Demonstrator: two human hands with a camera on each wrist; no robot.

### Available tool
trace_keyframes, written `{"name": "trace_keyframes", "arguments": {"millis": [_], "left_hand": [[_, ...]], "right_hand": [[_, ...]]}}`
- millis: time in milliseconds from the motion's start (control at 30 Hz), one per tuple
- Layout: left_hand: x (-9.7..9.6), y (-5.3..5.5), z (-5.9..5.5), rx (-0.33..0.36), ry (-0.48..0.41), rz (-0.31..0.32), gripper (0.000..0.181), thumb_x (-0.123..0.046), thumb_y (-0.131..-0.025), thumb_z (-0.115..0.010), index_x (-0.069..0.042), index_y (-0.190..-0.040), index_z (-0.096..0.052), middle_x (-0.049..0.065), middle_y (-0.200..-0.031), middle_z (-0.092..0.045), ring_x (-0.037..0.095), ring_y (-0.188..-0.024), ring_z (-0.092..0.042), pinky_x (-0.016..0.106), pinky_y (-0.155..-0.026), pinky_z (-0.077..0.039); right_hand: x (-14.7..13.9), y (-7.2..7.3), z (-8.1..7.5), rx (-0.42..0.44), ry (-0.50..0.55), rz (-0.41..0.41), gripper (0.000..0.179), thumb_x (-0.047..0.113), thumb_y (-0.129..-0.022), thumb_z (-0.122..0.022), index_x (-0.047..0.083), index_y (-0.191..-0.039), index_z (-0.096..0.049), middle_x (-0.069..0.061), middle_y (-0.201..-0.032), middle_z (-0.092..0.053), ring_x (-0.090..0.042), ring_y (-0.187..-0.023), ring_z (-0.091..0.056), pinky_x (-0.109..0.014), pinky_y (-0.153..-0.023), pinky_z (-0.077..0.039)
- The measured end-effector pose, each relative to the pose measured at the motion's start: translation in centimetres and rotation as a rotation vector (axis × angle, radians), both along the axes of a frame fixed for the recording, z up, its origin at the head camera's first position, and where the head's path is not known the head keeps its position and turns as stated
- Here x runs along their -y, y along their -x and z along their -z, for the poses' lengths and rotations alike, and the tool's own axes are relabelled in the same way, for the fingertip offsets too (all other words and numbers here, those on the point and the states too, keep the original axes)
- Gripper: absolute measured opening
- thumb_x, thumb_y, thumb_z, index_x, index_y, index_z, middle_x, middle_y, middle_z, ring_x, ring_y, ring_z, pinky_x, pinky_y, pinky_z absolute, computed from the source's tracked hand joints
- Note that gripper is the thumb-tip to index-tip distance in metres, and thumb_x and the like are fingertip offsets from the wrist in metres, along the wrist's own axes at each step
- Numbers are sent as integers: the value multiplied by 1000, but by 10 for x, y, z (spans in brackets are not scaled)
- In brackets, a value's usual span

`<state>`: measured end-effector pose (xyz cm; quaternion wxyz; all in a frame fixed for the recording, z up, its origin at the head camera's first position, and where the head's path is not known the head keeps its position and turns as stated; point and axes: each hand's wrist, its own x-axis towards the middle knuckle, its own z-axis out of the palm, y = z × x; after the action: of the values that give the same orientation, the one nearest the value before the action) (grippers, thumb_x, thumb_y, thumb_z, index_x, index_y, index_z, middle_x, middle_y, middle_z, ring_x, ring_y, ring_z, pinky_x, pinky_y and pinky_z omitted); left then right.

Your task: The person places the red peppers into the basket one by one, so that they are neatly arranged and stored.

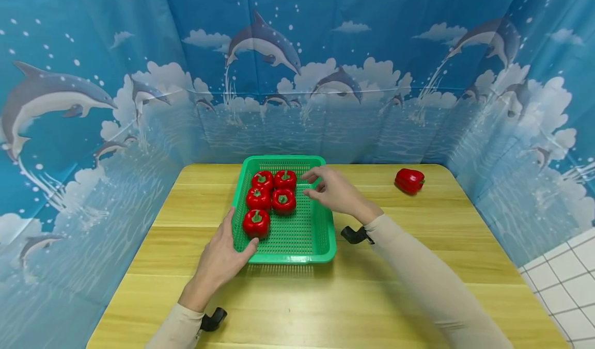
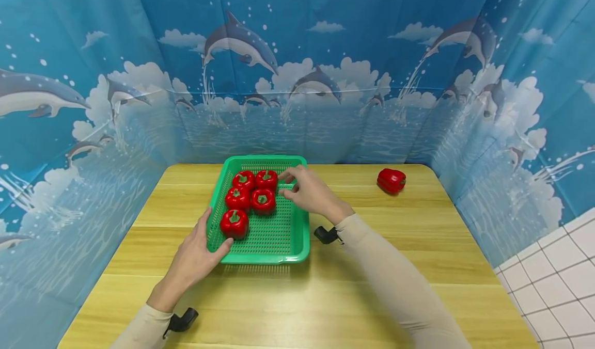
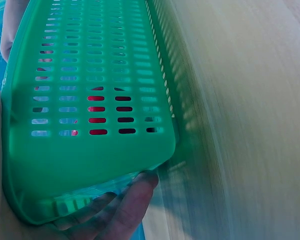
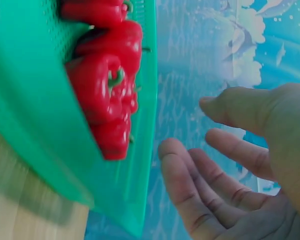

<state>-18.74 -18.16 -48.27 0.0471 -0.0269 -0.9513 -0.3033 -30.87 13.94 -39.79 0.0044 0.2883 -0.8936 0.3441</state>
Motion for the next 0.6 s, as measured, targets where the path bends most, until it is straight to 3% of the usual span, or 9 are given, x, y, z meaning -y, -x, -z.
{"name": "trace_keyframes", "arguments": {"millis": [467,600], "left_hand": [[1,2,2,-4,-5,0,107,-68,-96,-65,-22,-174,-7,17,-174,-32,52,-138,-59,70,-103,-53],[1,1,2,-5,0,-1,108,-69,-96,-64,-22,-174,-8,17,-174,-32,52,-137,-59,70,-103,-54]], "right_hand": [[-54,17,14,-110,87,123,37,23,-102,-74,14,-138,-69,-8,-126,-67,-20,-90,-70,-38,-77,-61],[-69,25,22,-130,103,178,37,25,-102,-74,16,-137,-69,-8,-128,-66,-27,-100,-71,-45,-82,-63]]}}
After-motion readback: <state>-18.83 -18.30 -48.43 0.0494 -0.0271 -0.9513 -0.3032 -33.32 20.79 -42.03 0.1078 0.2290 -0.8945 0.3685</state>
